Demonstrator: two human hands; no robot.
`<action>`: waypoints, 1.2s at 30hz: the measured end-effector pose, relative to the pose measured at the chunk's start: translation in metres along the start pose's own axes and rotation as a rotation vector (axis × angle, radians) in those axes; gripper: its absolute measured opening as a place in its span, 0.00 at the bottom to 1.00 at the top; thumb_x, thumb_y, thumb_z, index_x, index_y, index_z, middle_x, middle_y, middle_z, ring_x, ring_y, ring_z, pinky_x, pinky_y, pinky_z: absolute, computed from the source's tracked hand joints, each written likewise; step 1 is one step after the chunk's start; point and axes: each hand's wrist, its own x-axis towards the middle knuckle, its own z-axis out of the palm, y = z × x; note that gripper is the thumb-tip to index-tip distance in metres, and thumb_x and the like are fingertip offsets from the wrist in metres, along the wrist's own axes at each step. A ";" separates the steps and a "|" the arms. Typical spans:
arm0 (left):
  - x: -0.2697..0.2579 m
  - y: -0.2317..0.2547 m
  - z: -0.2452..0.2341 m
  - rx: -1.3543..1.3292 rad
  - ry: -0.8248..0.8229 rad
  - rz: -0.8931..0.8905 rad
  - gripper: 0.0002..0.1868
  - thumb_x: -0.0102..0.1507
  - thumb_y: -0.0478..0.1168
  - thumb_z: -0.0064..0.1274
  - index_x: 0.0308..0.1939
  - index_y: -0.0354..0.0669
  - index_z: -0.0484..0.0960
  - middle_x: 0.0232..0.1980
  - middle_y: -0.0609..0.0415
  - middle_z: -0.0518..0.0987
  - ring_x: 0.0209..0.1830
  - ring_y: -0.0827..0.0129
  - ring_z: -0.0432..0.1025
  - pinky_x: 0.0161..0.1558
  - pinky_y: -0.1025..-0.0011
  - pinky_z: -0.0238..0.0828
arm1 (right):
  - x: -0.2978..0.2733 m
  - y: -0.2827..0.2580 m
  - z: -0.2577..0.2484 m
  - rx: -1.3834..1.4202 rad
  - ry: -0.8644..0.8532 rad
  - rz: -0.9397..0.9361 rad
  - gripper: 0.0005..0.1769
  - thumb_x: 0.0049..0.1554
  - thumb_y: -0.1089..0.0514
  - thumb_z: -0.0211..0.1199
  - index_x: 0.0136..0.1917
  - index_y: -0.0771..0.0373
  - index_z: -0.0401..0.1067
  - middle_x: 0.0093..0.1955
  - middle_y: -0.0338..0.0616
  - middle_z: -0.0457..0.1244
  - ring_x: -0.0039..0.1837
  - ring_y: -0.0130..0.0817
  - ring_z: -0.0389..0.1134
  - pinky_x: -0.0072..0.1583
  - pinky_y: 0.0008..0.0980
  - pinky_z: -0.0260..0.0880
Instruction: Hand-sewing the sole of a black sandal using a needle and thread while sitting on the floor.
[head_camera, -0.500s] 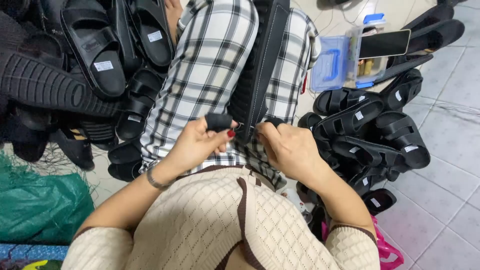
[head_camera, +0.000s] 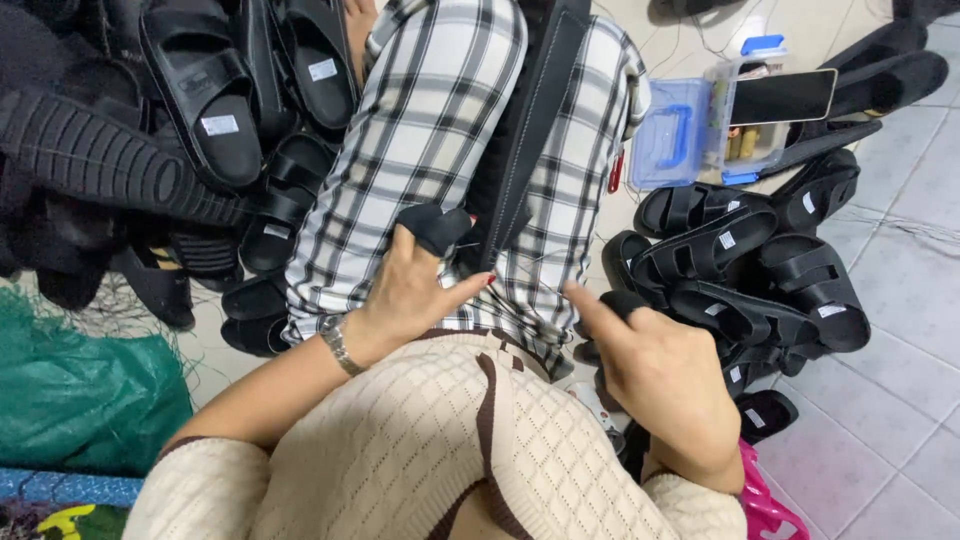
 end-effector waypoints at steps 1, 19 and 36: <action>-0.005 0.001 0.000 -0.001 0.001 -0.006 0.35 0.57 0.42 0.70 0.63 0.35 0.68 0.56 0.41 0.65 0.52 0.54 0.66 0.54 0.63 0.70 | 0.004 0.004 0.015 0.000 -0.005 -0.004 0.29 0.52 0.59 0.63 0.68 0.48 0.73 0.25 0.36 0.53 0.23 0.33 0.53 0.27 0.35 0.56; 0.009 0.000 0.001 0.198 -0.028 0.078 0.46 0.49 0.59 0.71 0.63 0.36 0.74 0.39 0.35 0.71 0.33 0.36 0.73 0.35 0.47 0.71 | 0.047 0.018 0.071 0.398 0.068 -0.222 0.20 0.45 0.59 0.66 0.53 0.60 0.79 0.23 0.49 0.61 0.28 0.51 0.66 0.35 0.47 0.66; 0.033 0.026 -0.107 0.091 0.107 -0.151 0.20 0.64 0.32 0.58 0.58 0.32 0.71 0.47 0.50 0.83 0.40 0.63 0.73 0.54 0.61 0.64 | 0.022 0.061 0.073 0.438 0.767 0.161 0.23 0.48 0.79 0.54 0.55 0.71 0.77 0.52 0.56 0.72 0.57 0.49 0.75 0.54 0.38 0.75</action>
